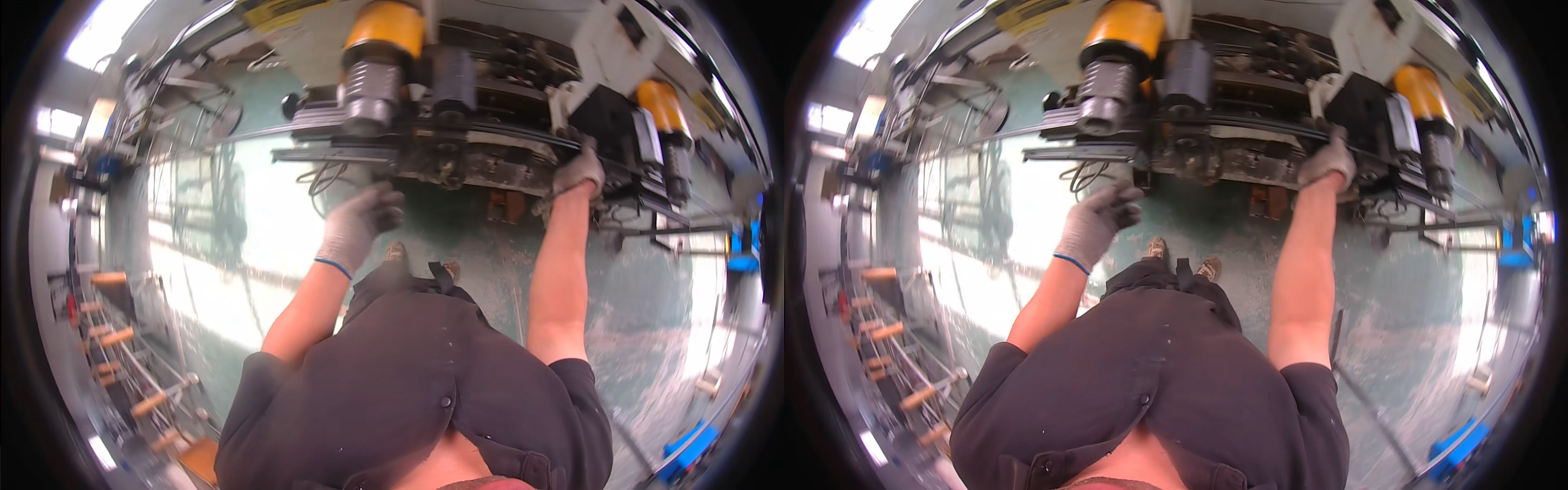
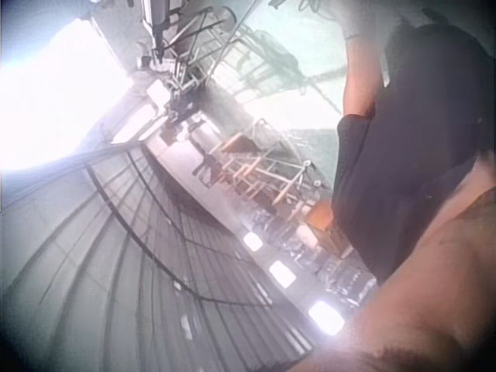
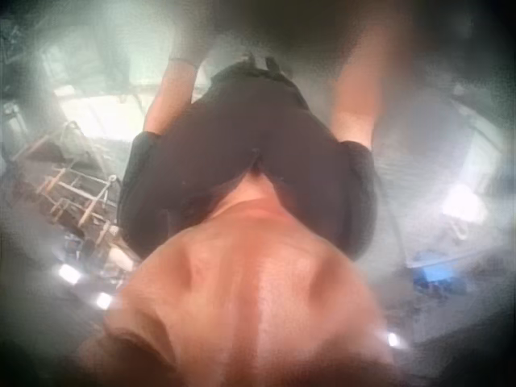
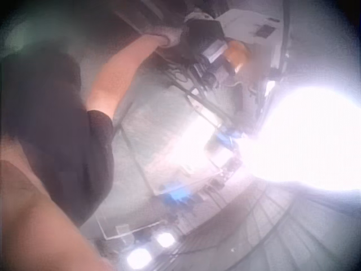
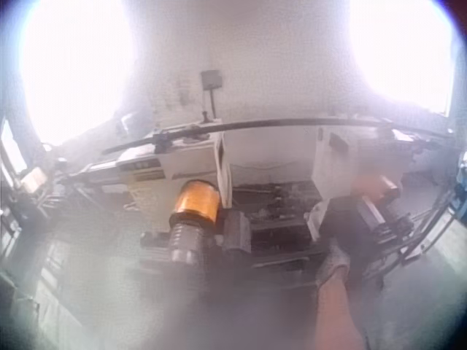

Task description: The person picks up metal rods from the floor, puts on gloves, and uses a bending machine to bend the rods into curved shapes. The person then places the bent rods onto a wooden workbench.

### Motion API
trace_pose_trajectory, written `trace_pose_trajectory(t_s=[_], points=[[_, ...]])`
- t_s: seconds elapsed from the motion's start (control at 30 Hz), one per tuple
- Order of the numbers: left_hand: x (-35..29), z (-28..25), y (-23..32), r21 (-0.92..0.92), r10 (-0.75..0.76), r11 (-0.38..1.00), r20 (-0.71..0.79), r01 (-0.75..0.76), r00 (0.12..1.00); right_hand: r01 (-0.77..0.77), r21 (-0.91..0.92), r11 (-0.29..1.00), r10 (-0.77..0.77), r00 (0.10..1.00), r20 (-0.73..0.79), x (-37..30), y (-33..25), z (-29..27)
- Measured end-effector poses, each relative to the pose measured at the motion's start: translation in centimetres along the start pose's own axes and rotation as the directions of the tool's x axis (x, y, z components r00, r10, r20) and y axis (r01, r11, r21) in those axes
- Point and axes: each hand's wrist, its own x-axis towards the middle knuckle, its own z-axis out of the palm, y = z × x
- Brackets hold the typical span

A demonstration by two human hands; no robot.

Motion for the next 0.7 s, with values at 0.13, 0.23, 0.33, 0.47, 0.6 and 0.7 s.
trace_pose_trajectory(t_s=[0.13,0.23,0.33,0.47,0.6,0.7], points=[[-4.4,-2.6,-4.8,-0.158,-0.094,0.985,-0.183,0.065,0.979,-0.014,0.096,0.995,-0.007,0.978,0.209,-1.2,1.5,1.1],[-6.0,-7.5,-6.6,-0.119,-0.110,0.990,-0.327,0.074,0.938,0.018,-0.016,1.000,-0.012,0.955,0.297,-1.7,3.2,0.8],[-7.9,-12.2,-7.2,-0.028,-0.007,1.000,-0.391,-0.004,0.920,0.060,-0.137,0.989,-0.009,0.939,0.345,-4.0,6.9,1.7],[-11.4,-16.9,-7.9,-0.103,0.057,0.987,-0.473,-0.120,0.879,0.095,-0.359,0.929,0.060,0.915,0.399,-9.3,15.1,4.1],[-16.8,-23.7,-8.2,-0.058,0.090,0.988,-0.520,-0.141,0.849,0.113,-0.573,0.812,0.178,0.886,0.428,-17.1,25.2,5.3],[-23.3,-30.9,-8.7,-0.094,0.087,0.978,-0.630,-0.187,0.772,0.109,-0.724,0.681,0.345,0.824,0.449,-24.1,34.3,6.4]])
